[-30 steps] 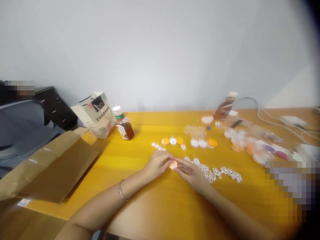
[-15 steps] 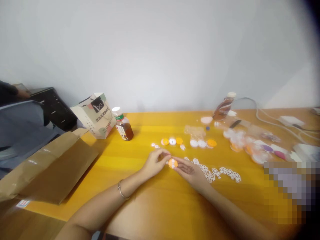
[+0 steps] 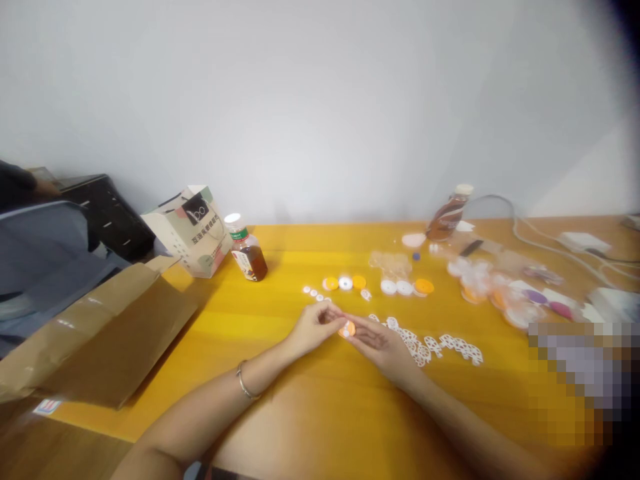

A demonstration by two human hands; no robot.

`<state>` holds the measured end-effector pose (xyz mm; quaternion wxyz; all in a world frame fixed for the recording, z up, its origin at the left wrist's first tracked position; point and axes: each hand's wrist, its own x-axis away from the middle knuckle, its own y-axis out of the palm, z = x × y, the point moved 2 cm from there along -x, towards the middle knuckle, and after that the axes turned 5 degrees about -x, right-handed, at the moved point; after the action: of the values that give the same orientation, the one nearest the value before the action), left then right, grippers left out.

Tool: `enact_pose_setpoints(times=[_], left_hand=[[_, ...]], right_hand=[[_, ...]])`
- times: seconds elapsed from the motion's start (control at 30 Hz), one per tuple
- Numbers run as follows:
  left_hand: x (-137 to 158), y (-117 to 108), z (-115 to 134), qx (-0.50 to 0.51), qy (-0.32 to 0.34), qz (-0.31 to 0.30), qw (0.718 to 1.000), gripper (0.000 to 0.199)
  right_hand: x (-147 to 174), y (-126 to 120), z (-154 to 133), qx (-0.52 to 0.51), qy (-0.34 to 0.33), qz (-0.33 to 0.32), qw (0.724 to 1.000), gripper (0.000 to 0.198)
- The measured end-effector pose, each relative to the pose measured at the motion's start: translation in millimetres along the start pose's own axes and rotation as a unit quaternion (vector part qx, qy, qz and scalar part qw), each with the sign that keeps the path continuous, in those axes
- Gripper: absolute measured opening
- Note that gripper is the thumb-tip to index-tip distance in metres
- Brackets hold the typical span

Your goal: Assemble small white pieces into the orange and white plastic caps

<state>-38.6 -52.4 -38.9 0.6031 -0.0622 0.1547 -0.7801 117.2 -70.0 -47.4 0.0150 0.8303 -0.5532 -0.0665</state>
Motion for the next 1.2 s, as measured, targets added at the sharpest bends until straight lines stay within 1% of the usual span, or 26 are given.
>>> enact_pose_setpoints(times=[0.27,0.37,0.47,0.6,0.67,0.73,0.8,0.87,0.9,0.97,1.13,1.2], left_hand=[[-1.0,2.8,-3.7,0.038,-0.014,0.004,0.999,0.028],[-1.4,2.6,-4.7,0.047,-0.012,-0.001,0.999,0.027],[-1.6,1.3,-3.8,0.051,0.005,-0.013,0.999,0.025],[-1.3,-4.2,1.9,0.000,0.029,-0.030,0.999,0.024],[-0.7,-9.8,8.4,-0.050,0.067,-0.031,0.996,0.023],[0.4,-16.0,16.9,-0.113,0.140,-0.047,0.983,0.021],[1.7,-20.9,24.5,-0.179,0.218,-0.089,0.955,0.021],[2.4,-24.1,28.7,-0.238,0.268,-0.133,0.924,0.022],[2.4,-25.2,29.6,-0.262,0.280,-0.147,0.912,0.023],[2.0,-26.2,29.6,-0.295,0.288,-0.166,0.896,0.023],[3.4,-25.1,29.5,-0.309,0.275,-0.210,0.886,0.023],[5.0,-25.1,31.4,-0.331,0.272,-0.222,0.876,0.023]], right_hand=[[-0.8,0.4,0.2,0.021,-0.012,-0.006,1.000,0.035],[-0.9,0.8,0.1,0.013,-0.001,0.001,1.000,0.036],[-0.7,0.8,-2.0,0.005,0.018,0.008,1.000,0.038],[-0.4,-0.4,-6.7,0.010,0.039,0.019,0.999,0.038],[-0.6,-1.6,-7.2,0.013,0.043,0.030,0.999,0.037],[-1.1,-2.5,-5.8,0.010,0.044,0.031,0.998,0.037],[-1.7,-2.7,-3.5,0.004,0.048,0.021,0.999,0.038],[-2.0,-2.5,-1.5,0.002,0.054,0.005,0.999,0.038],[-2.1,-2.3,-0.9,0.004,0.058,-0.001,0.998,0.039],[-2.0,-1.7,-0.6,0.008,0.068,-0.012,0.998,0.039],[-0.5,2.4,-1.4,0.008,0.077,-0.074,0.994,0.037],[0.3,4.2,-1.2,0.009,0.077,-0.091,0.993,0.037]])
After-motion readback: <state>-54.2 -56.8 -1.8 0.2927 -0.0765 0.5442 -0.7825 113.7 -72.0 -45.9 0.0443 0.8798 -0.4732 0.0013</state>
